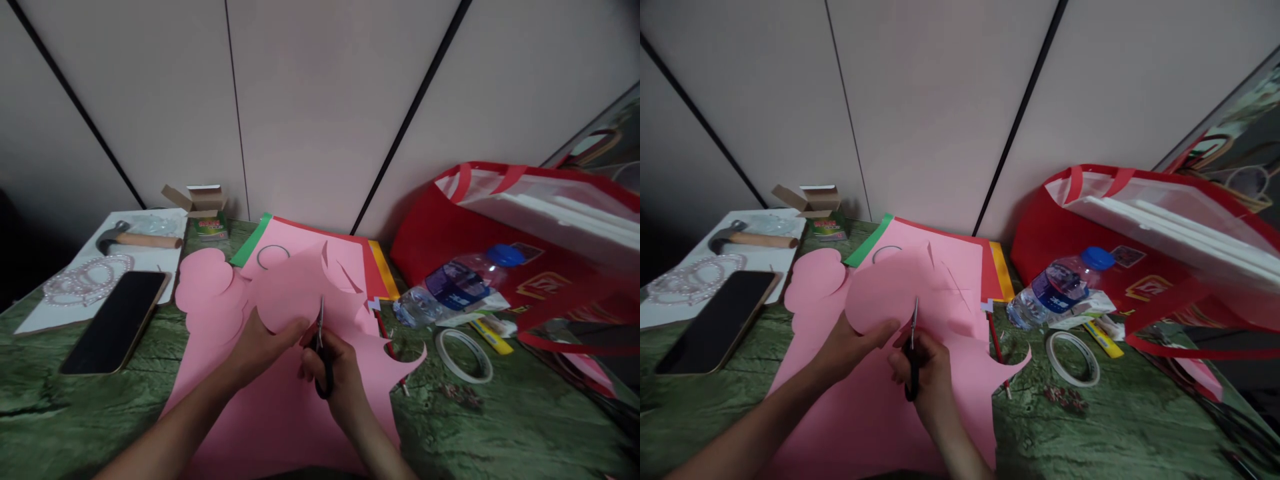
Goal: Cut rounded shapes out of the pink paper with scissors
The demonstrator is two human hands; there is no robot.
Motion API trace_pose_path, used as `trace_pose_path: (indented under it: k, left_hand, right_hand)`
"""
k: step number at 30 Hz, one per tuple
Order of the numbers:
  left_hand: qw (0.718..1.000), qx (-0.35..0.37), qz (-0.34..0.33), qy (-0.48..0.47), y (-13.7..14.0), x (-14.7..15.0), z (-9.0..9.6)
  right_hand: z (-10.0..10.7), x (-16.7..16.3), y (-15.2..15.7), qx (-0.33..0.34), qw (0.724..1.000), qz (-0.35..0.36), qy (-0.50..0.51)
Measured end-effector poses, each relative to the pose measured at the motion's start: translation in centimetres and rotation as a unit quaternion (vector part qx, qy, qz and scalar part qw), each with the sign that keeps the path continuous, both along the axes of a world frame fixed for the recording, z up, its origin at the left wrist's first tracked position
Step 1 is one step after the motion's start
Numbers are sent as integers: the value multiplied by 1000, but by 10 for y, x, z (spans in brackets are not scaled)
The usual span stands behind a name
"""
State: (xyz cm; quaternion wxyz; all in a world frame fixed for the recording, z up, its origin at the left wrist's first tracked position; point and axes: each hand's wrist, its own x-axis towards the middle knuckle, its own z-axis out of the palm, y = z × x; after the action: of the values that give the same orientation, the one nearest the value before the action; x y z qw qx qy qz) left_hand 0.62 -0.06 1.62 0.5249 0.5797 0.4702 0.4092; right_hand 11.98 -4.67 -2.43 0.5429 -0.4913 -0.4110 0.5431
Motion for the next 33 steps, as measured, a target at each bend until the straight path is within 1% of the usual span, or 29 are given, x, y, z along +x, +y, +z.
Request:
trace_pose_path:
  k: [6,11,18,21,25,30,33]
  left_hand:
    - [1000,8,-13,-7,0,-2,-3]
    - [1000,20,-17,-4,2,-4,-5]
    - [1000,15,7,25,3,-5,-5]
    - [999,20,0,31,2,-5,-5]
    - [999,22,10,21,1,-3,-4]
    - [999,11,35,14,-2,-1,-5]
    - [999,0,27,18,-3,1,-4]
  right_hand:
    - [2,0,1,-5,1000,5,4]
    - [1,0,0,7,1000,10,14]
    - [-3,0,-1,3,1000,15,24]
    - [-3,0,-1,7,1000,18,24]
    - [-3,-3,-2,12,999,14,32]
    - [-3,-3,-2,-5,999,28,24]
    - [-3,1,-1,7,999,26,17]
